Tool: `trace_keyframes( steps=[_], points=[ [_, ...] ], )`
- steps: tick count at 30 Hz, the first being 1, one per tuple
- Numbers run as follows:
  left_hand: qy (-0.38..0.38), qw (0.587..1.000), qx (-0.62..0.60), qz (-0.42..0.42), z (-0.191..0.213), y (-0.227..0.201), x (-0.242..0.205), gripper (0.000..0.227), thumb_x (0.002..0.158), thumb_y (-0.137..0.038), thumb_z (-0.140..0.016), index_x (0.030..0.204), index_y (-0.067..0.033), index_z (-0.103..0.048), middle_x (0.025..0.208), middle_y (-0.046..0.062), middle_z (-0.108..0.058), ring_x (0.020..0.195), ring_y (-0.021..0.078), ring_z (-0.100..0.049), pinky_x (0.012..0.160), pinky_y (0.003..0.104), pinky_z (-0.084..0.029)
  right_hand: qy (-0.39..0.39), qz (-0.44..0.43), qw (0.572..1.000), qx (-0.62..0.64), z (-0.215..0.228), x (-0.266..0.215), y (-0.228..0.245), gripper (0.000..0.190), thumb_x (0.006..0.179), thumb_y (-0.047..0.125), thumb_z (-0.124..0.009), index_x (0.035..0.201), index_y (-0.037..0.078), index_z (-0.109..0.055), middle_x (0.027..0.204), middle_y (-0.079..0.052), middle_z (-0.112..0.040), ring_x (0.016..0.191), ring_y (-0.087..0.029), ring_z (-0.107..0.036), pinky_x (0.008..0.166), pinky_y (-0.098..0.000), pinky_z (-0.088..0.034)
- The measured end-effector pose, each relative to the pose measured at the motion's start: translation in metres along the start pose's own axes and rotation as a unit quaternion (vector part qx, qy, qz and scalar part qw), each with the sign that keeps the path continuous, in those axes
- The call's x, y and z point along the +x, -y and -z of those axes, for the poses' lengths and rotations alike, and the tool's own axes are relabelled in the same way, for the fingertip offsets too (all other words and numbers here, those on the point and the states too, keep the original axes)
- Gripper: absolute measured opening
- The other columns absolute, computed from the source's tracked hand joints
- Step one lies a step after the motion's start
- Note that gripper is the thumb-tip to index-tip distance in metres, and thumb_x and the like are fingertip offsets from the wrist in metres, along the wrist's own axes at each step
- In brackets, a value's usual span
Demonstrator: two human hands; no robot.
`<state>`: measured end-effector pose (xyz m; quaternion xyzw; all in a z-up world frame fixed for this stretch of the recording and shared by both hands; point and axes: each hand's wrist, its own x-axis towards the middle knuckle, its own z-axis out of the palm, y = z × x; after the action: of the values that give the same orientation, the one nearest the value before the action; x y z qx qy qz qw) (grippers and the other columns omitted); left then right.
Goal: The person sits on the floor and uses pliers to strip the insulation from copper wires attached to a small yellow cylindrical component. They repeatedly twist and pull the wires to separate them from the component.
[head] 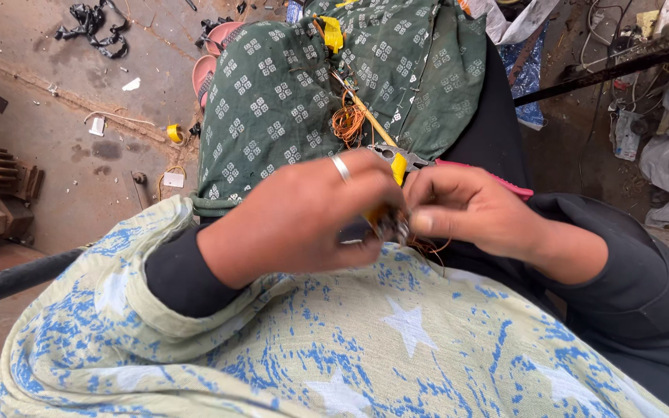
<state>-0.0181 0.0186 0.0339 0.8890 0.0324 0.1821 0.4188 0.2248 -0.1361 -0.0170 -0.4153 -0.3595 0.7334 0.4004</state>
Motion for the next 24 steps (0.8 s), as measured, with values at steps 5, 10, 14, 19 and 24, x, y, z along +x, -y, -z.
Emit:
trace_keyframes(
  steps=[5,10,14,19,24],
  points=[
    [-0.107,0.991,-0.053,0.066,-0.005,0.01,0.002,0.033,0.09,-0.016,-0.082,0.114,-0.0052,-0.063,0.105,0.009,-0.063,0.092,0.0224,-0.069,0.079,0.032,-0.058,-0.1,0.105,0.976,-0.161,-0.012,0.007,0.024,0.053,0.087,0.019,-0.078,0.13,0.005,-0.051,0.117,-0.002,-0.061,0.109,-0.01,-0.063,0.095,-0.0282,-0.053],
    [-0.045,0.934,-0.258,0.242,-0.025,0.02,0.002,0.034,0.094,-0.022,-0.076,0.12,-0.0046,-0.062,0.097,0.003,-0.068,0.081,0.0105,-0.065,0.068,0.027,-0.054,-0.169,0.139,0.886,-0.41,-0.019,0.01,0.025,0.049,0.086,0.017,-0.08,0.126,0.0,-0.056,0.113,-0.009,-0.069,0.106,-0.013,-0.07,0.093,-0.0308,-0.057],
    [-0.091,0.85,-0.446,0.264,-0.031,0.04,-0.004,0.035,0.101,-0.02,-0.069,0.127,-0.001,-0.055,0.108,0.003,-0.066,0.095,0.0079,-0.065,0.077,0.026,-0.057,-0.207,0.14,0.805,-0.539,0.006,0.004,0.038,0.017,0.1,0.009,-0.069,0.115,0.003,-0.067,0.101,-0.01,-0.073,0.093,-0.013,-0.071,0.083,-0.0298,-0.055],
    [-0.093,0.818,-0.499,0.272,-0.035,0.046,-0.001,0.044,0.099,-0.016,-0.069,0.135,-0.0028,-0.047,0.11,0.001,-0.063,0.095,0.0083,-0.065,0.079,0.026,-0.057,-0.182,0.132,0.916,-0.334,0.023,-0.004,0.036,0.019,0.111,0.009,-0.054,0.121,-0.003,-0.065,0.098,-0.008,-0.07,0.091,-0.013,-0.066,0.083,-0.0274,-0.053],
    [-0.041,0.817,-0.529,0.226,-0.032,0.042,-0.001,0.054,0.096,-0.012,-0.074,0.144,-0.001,-0.051,0.115,0.004,-0.066,0.101,0.0088,-0.065,0.087,0.026,-0.056,-0.213,0.09,0.968,-0.1,0.036,-0.005,0.026,0.021,0.112,0.014,-0.053,0.123,-0.001,-0.063,0.079,0.001,-0.058,0.064,-0.004,-0.053,0.058,-0.019,-0.042]
  ],
)
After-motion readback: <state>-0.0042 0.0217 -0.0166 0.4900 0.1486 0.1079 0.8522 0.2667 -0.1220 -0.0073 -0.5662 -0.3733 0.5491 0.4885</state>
